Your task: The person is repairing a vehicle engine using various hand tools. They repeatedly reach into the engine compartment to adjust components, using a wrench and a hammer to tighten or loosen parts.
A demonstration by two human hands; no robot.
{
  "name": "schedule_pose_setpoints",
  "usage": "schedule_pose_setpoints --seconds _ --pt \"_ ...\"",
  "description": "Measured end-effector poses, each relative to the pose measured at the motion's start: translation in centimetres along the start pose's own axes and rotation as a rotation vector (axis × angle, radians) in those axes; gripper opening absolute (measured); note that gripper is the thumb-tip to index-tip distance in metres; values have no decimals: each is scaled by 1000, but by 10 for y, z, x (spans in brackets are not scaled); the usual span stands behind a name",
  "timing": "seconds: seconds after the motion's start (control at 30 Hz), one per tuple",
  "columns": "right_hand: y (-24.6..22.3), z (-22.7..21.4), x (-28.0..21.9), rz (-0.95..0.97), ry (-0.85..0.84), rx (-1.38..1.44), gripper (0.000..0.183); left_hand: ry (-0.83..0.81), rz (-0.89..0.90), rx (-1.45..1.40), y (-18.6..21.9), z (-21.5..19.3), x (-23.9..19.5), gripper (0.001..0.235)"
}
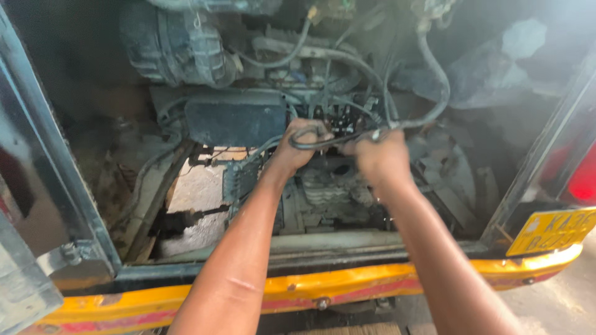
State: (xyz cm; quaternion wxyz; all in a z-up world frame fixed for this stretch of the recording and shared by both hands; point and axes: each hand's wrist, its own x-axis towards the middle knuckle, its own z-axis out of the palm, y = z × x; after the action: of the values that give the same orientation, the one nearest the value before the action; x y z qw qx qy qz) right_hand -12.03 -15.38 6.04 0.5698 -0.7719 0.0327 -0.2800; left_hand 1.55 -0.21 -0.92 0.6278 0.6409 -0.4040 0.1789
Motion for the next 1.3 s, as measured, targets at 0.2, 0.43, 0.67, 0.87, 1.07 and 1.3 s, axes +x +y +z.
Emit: schedule_pose_setpoints --seconds 0.2,0.43,0.67,0.87,1.07,1.3 --pt "-26 -18 -4 56 -43 -374 37 22 -59 -40 10 6 -2 24" --pt "-42 -36 6 -555 -274 -886 54 22 -121 -117 18 4 -6 25" --pt "-26 -27 46 -485 -497 -1371 48 36 -73 -154 1 10 -3 20" --pt "-18 -24 50 -583 -437 -1256 51 -38 63 -14 -5 -10 -5 19" --pt "-31 -16 40 -518 -524 -1098 44 18 40 44 1 -1 -8 19" --pt "-39 -11 43 -515 -601 -1244 27 116 -191 -105 23 -2 -17 13"
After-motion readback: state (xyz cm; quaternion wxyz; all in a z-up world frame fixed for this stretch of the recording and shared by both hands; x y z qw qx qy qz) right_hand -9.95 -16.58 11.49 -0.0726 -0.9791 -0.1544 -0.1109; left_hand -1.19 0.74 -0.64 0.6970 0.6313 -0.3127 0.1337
